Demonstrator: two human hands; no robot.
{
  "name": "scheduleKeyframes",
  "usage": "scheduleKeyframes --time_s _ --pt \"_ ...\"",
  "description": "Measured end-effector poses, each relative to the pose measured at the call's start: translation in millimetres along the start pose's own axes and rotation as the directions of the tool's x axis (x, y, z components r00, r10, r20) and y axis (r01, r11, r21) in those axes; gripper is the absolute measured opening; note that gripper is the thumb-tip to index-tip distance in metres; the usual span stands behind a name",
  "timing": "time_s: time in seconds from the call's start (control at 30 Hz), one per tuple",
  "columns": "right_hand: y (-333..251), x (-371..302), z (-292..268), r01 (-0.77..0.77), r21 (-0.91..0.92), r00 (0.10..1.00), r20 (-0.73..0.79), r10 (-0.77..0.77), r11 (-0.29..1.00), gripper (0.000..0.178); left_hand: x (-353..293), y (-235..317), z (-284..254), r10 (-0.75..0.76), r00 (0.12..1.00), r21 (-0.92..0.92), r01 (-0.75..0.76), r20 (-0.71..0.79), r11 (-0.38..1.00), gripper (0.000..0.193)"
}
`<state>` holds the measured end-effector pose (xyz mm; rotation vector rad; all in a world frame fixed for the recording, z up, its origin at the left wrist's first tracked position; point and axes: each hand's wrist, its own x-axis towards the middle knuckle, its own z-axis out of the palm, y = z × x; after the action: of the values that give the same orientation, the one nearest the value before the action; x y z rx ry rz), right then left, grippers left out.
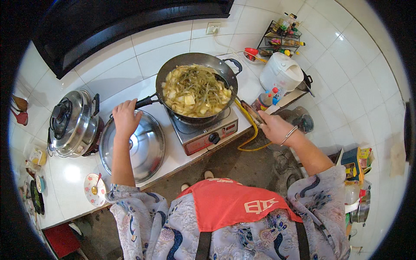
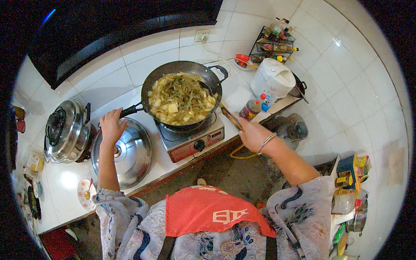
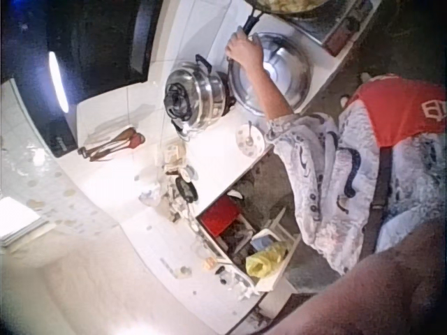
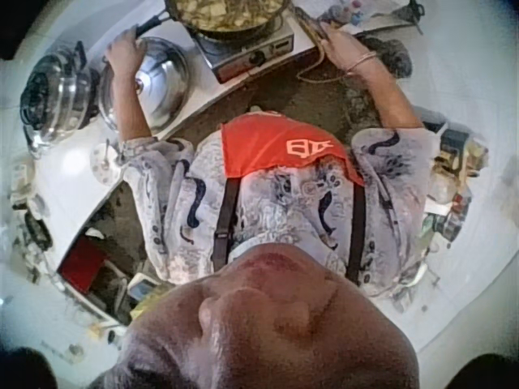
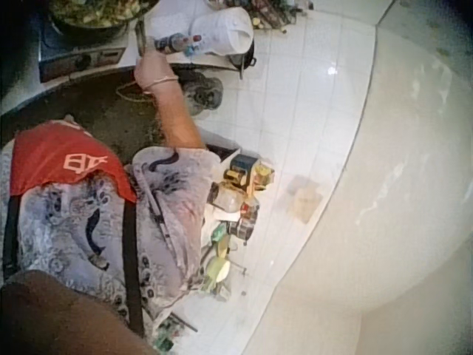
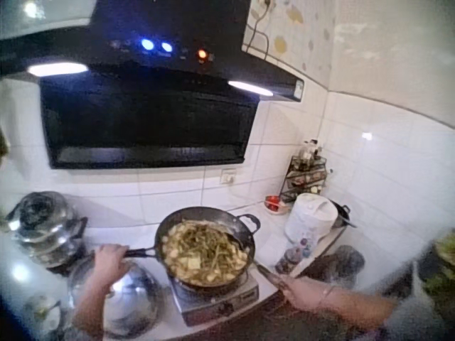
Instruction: The person stirs chopped vegetables in a wok on a gas stove using a spatula. They add green vegetables and cubed tofu from bowls into the wok, then pour a dark liquid seasoning from a bottle and continue to stir the mixture.
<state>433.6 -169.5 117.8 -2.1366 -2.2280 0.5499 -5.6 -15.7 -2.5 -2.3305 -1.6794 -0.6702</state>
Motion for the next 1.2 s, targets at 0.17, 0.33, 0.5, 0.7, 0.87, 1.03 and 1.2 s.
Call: scheduleKeyframes --time_s 0.17,0.33,0.5,0.7,0.87,1.03,1.2 --pt "-5 -16 -89 -0.076 0.090 0.992 0.104 0.066 0.993 0.041 -8 -6 -7 -0.014 0.999 0.021 0.013 0.031 1.000 0.049" --pt "-16 -26 -98 -0.238 0.169 0.925 0.340 0.170 0.956 0.036 -1 -5 -5 0.008 0.997 -0.009 -0.007 0.081 1.000 0.050" --pt "-14 -34 -105 -0.041 0.056 0.992 0.123 0.034 0.998 0.040 3 -8 -13 0.035 0.989 -0.032 -0.030 0.145 0.999 0.052" --pt "-36 -48 -106 0.062 0.159 0.988 0.130 -0.083 0.985 0.041 -8 -24 -15 0.004 0.987 -0.076 0.009 0.163 0.997 0.050" --pt "-22 -16 -39 0.221 0.070 0.975 0.006 -0.222 0.973 0.043 -3 -22 -8 0.033 0.988 -0.111 -0.016 0.151 0.994 0.049" --pt "-2 -61 -41 -0.087 0.410 0.996 0.009 0.092 0.908 0.042 -14 -5 -20 -0.055 0.974 -0.027 0.062 0.218 0.998 0.047" --pt "30 -114 6 0.090 0.510 0.940 -0.328 0.097 0.856 0.048 -43 11 -4 -0.067 0.998 0.047 0.068 -0.015 0.997 0.061"
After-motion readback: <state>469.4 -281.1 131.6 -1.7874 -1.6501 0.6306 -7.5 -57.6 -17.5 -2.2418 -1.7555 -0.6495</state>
